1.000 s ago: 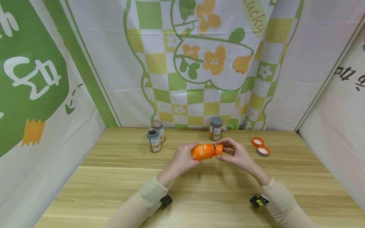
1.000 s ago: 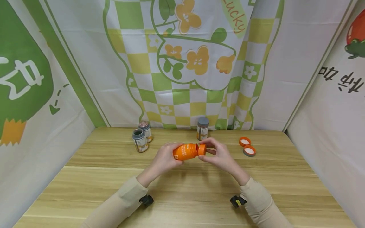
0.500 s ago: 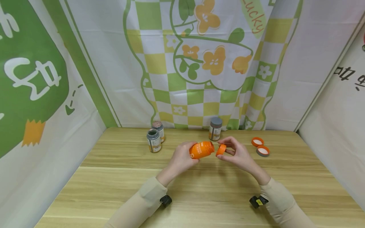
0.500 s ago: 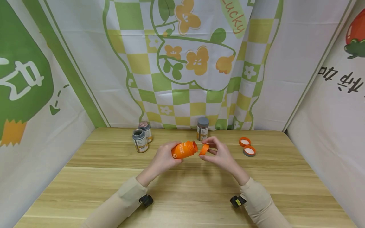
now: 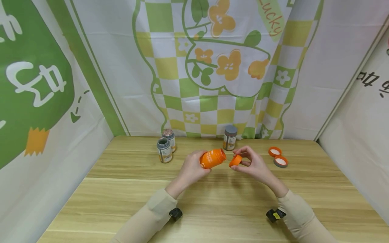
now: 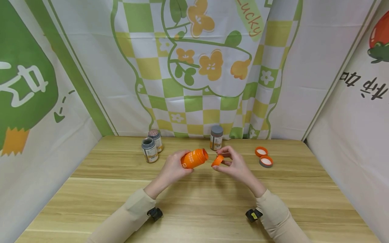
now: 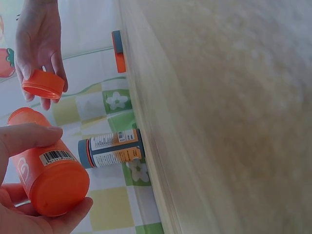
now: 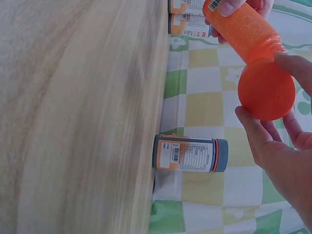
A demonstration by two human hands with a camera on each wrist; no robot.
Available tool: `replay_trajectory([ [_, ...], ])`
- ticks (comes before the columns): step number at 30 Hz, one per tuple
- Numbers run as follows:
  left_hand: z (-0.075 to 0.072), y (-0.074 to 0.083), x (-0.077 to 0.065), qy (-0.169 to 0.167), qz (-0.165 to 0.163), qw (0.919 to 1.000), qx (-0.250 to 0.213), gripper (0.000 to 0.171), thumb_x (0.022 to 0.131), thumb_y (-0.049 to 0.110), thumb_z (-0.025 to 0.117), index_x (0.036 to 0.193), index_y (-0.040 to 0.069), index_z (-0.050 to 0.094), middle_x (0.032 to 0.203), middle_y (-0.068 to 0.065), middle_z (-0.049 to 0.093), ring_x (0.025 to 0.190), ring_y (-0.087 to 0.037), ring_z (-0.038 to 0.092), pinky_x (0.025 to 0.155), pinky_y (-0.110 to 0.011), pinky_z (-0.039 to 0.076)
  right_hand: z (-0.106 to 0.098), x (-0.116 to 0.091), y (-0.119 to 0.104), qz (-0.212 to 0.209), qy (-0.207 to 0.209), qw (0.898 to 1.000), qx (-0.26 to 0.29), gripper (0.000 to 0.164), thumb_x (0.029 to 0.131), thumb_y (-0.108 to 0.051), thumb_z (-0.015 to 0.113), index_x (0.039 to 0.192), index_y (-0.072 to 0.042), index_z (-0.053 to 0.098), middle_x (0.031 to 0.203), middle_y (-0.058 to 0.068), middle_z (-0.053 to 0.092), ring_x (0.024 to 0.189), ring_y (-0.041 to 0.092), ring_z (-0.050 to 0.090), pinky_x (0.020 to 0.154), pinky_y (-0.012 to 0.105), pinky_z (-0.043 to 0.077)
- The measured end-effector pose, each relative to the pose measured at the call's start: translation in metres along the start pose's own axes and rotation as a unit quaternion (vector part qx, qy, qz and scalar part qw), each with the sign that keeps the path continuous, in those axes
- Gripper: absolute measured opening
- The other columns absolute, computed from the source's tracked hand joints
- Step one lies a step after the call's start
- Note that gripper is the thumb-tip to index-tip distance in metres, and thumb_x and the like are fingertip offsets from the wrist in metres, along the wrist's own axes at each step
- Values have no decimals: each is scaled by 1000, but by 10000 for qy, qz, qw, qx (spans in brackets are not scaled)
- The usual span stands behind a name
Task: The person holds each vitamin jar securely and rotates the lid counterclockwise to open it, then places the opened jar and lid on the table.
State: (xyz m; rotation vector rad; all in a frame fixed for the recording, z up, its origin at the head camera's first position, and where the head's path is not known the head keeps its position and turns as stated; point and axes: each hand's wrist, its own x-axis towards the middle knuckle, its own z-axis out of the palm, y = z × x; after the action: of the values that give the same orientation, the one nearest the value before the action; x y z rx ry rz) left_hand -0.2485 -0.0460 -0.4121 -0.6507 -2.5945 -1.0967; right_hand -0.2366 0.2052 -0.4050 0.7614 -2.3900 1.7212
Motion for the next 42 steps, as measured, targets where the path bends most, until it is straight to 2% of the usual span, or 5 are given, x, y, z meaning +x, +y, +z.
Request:
replay_trajectory([
  [7, -3, 0, -1, -26, -161, 9998, -102, 55, 64, 8, 80, 115, 4, 60, 104, -10, 66, 89, -21, 61, 79, -38, 50, -1, -1, 0, 178, 35, 9995, -244, 52, 76, -10, 78, 121, -2, 54, 126, 18, 53, 111, 36, 55, 89, 26, 50],
  [18, -7, -5, -1, -56, -395, 9990, -221, 55, 64, 9, 80, 114, 5, 59, 103, -9, 66, 88, -20, 60, 77, -37, 51, -2, -2, 5, 113, 108, 9984, -543, 47, 78, -6, 76, 122, -2, 59, 121, 18, 53, 108, 28, 57, 89, 28, 51],
  [27, -9, -8, -1, 38, -462, 9989, -12, 56, 63, 11, 82, 114, 6, 58, 102, -10, 67, 87, -22, 61, 78, -39, 51, -6, -4, 9, 212, 77, 9989, -407, 49, 79, -10, 76, 124, -4, 59, 127, 18, 55, 112, 31, 57, 90, 26, 50],
  [36, -11, -11, 0, 81, -526, 9986, -35, 56, 63, 13, 83, 113, 7, 58, 101, -8, 67, 85, -21, 61, 76, -38, 51, -6, -4, 11, 239, 40, 9996, -139, 51, 77, -14, 78, 123, -2, 59, 125, 22, 59, 111, 32, 60, 89, 24, 50],
  [42, -14, -12, 0, 57, -623, 9979, -137, 56, 63, 13, 82, 113, 7, 58, 101, -8, 67, 85, -20, 61, 76, -38, 51, -5, -4, 8, 283, 139, 9984, -472, 48, 78, -12, 77, 122, -3, 60, 122, 18, 62, 107, 27, 63, 87, 29, 52],
])
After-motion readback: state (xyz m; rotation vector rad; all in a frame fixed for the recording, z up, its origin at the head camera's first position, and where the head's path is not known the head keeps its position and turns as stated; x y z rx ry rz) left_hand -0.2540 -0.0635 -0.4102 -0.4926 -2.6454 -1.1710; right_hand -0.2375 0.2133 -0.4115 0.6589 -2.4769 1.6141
